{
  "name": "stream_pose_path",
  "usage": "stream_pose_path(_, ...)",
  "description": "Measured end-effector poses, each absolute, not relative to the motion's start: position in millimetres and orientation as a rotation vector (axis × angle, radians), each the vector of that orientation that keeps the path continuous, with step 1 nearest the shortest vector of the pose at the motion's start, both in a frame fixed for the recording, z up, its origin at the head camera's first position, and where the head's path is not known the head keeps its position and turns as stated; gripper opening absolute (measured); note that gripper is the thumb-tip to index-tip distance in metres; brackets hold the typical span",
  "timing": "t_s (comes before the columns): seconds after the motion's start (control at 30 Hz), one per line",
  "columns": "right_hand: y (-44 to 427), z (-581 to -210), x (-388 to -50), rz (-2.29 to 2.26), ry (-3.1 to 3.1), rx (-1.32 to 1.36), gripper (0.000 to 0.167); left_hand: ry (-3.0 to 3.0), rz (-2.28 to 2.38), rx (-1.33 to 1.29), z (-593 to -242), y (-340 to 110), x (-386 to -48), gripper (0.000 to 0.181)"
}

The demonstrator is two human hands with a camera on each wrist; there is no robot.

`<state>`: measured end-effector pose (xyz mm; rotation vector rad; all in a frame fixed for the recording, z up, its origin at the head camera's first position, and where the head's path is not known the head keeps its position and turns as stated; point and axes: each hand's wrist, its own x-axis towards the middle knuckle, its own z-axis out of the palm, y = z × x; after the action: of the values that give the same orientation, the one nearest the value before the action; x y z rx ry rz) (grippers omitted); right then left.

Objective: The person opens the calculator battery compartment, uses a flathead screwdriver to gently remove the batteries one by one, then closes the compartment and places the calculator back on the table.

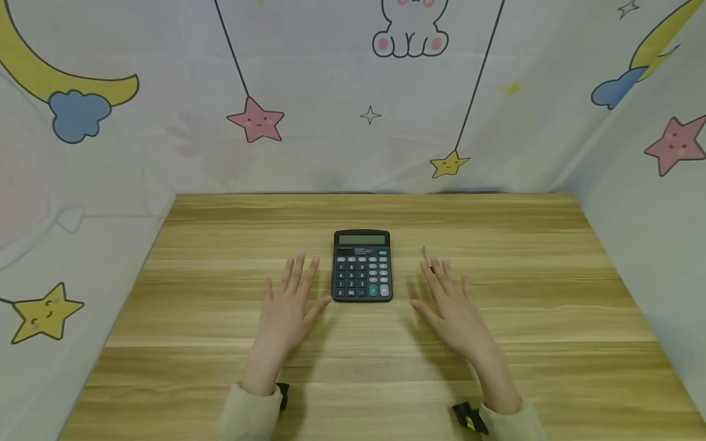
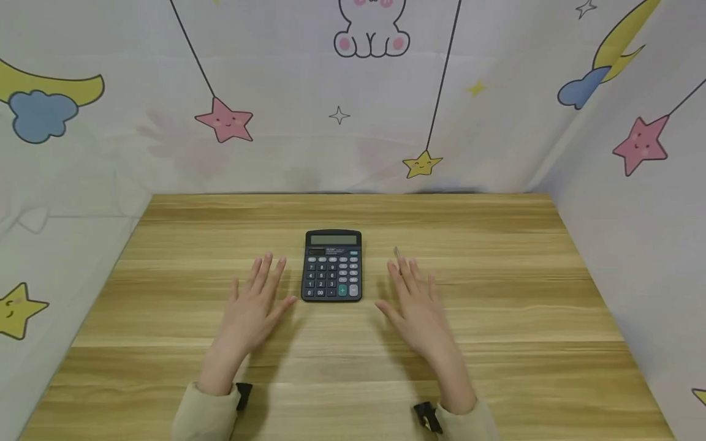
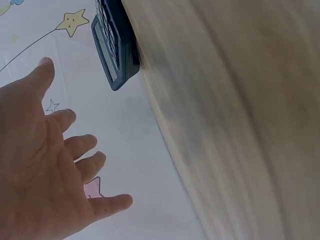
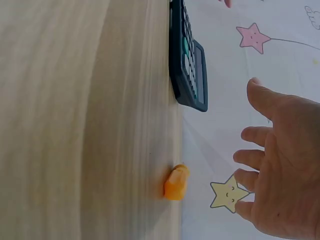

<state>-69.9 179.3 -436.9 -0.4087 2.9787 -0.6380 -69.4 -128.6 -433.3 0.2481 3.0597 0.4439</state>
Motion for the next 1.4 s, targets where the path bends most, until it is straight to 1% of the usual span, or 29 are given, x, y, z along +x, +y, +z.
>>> stream_pose_path(0.27,169.7,-435.0,-79.3,-0.714,2.968,-0.446,0.075,3.022,0.584,0.312,-436.3,-125.1,-78.3,0.073)
stream_pose_path(0.43,162.8,-437.2,-86.5,-0.841,2.929,-0.472,0.073,3.008,0.671,0.349,-434.5,-121.3,-85.3,0.071)
stream_pose_path(0.6,156.3,-438.8,-92.3,-1.007,2.807,-0.429,0.073,2.975,0.788,0.351,-434.5,-114.9,-91.8,0.068)
stream_pose_path(0.73,150.5,-439.7,-97.3,-1.144,2.7,-0.325,0.073,2.918,0.889,0.28,-433.3,-109.4,-95.3,0.066)
stream_pose_path(0.9,143.9,-441.3,-104.5,-1.213,2.643,-0.238,0.072,2.852,0.994,0.161,-433.3,-101.4,-102.1,0.064)
stream_pose_path(1.1,132.0,-441.5,-115.3,-1.294,2.599,-0.143,0.07,2.879,1.074,0.086,-437.0,-95.1,-112.9,0.055)
stream_pose_path(1.23,126.4,-443.9,-121.5,-1.317,2.589,-0.102,0.067,2.893,1.097,0.038,-438.8,-90.8,-119.5,0.052)
stream_pose_path(1.4,122.0,-449.0,-127.5,-1.293,2.59,-0.078,0.065,2.882,1.084,-0.016,-442.8,-85.7,-124.5,0.053)
